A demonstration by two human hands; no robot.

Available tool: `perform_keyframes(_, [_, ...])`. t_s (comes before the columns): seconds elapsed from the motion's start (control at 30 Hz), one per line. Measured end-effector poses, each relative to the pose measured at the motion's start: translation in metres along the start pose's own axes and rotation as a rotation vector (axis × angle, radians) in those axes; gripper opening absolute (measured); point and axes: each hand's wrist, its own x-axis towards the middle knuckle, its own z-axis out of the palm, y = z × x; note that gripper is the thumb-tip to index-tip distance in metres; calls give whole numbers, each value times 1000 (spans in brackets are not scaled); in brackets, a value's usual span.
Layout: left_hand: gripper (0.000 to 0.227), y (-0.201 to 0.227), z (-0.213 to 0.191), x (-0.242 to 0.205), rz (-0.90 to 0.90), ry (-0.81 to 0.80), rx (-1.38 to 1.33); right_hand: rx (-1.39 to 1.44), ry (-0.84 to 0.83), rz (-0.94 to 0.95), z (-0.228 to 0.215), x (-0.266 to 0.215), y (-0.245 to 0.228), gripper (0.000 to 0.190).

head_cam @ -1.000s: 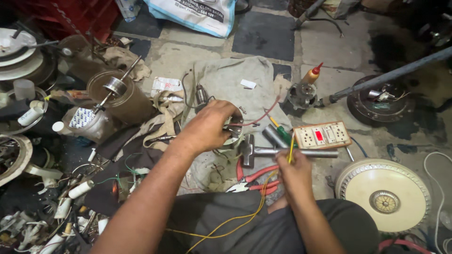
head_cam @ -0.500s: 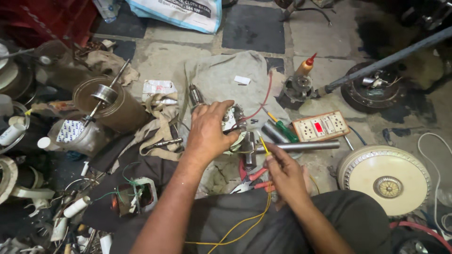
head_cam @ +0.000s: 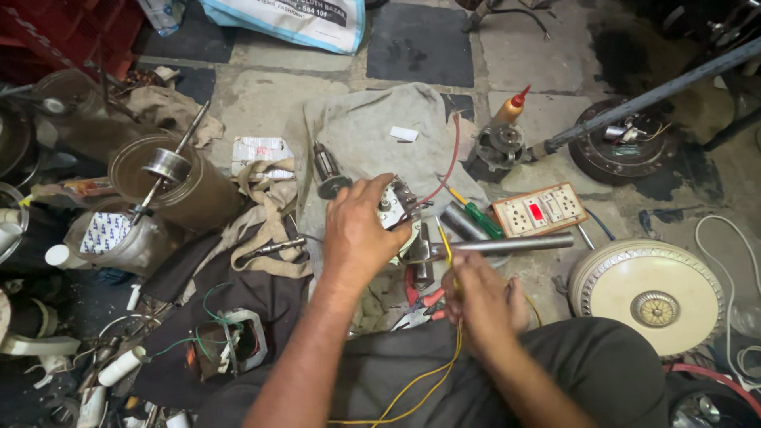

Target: The person sits on the floor and uses a screwdriver to adjust the internal components of a small electric motor. They connect wires to a multimeter to test the motor's electrical continuity and then continue to manipulate the internal parts with the screwdriver.

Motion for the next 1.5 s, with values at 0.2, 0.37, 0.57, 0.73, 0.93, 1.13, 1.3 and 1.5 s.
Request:
perform_keyframes(0.2, [87, 6, -2, -3, -108, -66, -8, 16, -123, -33, 11, -5, 17, 28])
perform_keyframes(0.37, [96, 10, -9, -3, -95, -140, -38, 2, -122, -220, 39, 8, 4, 26])
perform_keyframes(0.57, [91, 10, -2, -4, -67, -81, -25, -88, -113, -321, 33, -3, 10, 28])
perform_keyframes(0.73, [88, 12, 0, -3, -103, -85, 0, -279, 7, -220, -3, -2, -21, 39])
perform_keyframes(0.93, [88, 20, 0, -8, -81, -66, -43, -609, -162, -311, -2, 22, -79, 37])
perform_keyframes(1.13, [92, 19, 2, -12, -72, -72, -62, -827, -211, -137, 9, 30, -121, 37])
perform_keyframes(1.3, [95, 23, 5, -17, -75, -58, -59, -972, -206, -172, 14, 28, -129, 37])
perform_keyframes(1.5, [92, 31, 4, -22, -91, -80, -54, -696, -118, -29, 18, 21, -117, 33])
